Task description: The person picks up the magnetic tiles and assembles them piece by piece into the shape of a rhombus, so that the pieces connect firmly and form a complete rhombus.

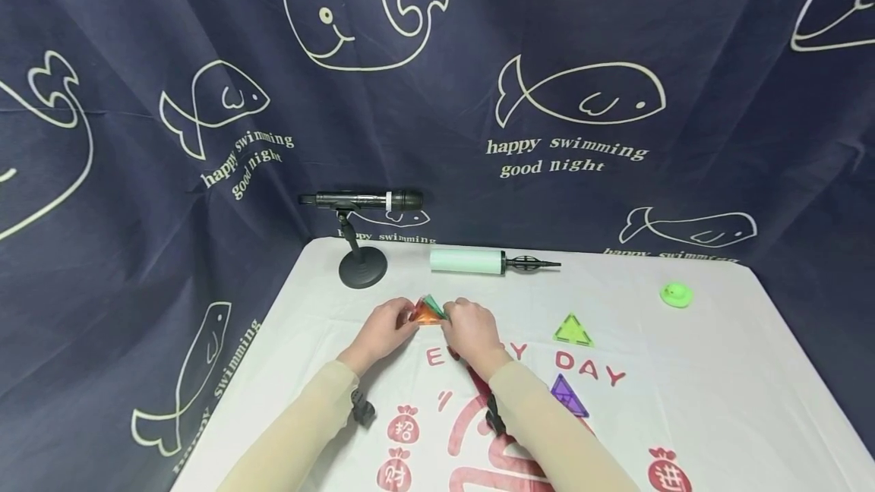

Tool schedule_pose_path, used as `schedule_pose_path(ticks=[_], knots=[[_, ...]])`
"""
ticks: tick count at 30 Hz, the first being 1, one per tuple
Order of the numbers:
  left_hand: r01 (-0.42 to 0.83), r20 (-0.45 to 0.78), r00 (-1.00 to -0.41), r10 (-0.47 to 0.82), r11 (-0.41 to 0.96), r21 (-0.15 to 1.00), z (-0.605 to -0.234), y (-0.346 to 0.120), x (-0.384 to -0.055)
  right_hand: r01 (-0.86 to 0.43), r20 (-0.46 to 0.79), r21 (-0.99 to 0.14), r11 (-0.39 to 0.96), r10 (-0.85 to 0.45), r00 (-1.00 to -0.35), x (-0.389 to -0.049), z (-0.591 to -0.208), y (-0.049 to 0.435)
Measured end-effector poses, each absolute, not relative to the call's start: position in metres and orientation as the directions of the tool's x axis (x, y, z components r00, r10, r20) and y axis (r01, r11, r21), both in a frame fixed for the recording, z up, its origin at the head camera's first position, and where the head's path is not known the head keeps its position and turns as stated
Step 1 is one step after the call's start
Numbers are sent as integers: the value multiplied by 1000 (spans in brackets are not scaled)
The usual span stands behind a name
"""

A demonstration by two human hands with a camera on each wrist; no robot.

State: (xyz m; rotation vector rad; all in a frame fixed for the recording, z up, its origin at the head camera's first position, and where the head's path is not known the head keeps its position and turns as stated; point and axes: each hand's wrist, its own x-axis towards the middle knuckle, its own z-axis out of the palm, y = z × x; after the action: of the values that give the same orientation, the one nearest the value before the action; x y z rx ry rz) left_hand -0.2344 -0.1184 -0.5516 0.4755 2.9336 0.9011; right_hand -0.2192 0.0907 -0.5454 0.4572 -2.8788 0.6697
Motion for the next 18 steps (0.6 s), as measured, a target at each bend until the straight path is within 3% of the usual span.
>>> schedule_pose_path(ticks=[9,18], knots=[[238,102,-970,219,792,563,-554,-115,-228,-301,190,-399,866,-243,-951,-217,-544,105],[308,210,-950,232,807,503,-551,-107,-215,-288,206,-392,874,-222,-953,-214,-544,124]])
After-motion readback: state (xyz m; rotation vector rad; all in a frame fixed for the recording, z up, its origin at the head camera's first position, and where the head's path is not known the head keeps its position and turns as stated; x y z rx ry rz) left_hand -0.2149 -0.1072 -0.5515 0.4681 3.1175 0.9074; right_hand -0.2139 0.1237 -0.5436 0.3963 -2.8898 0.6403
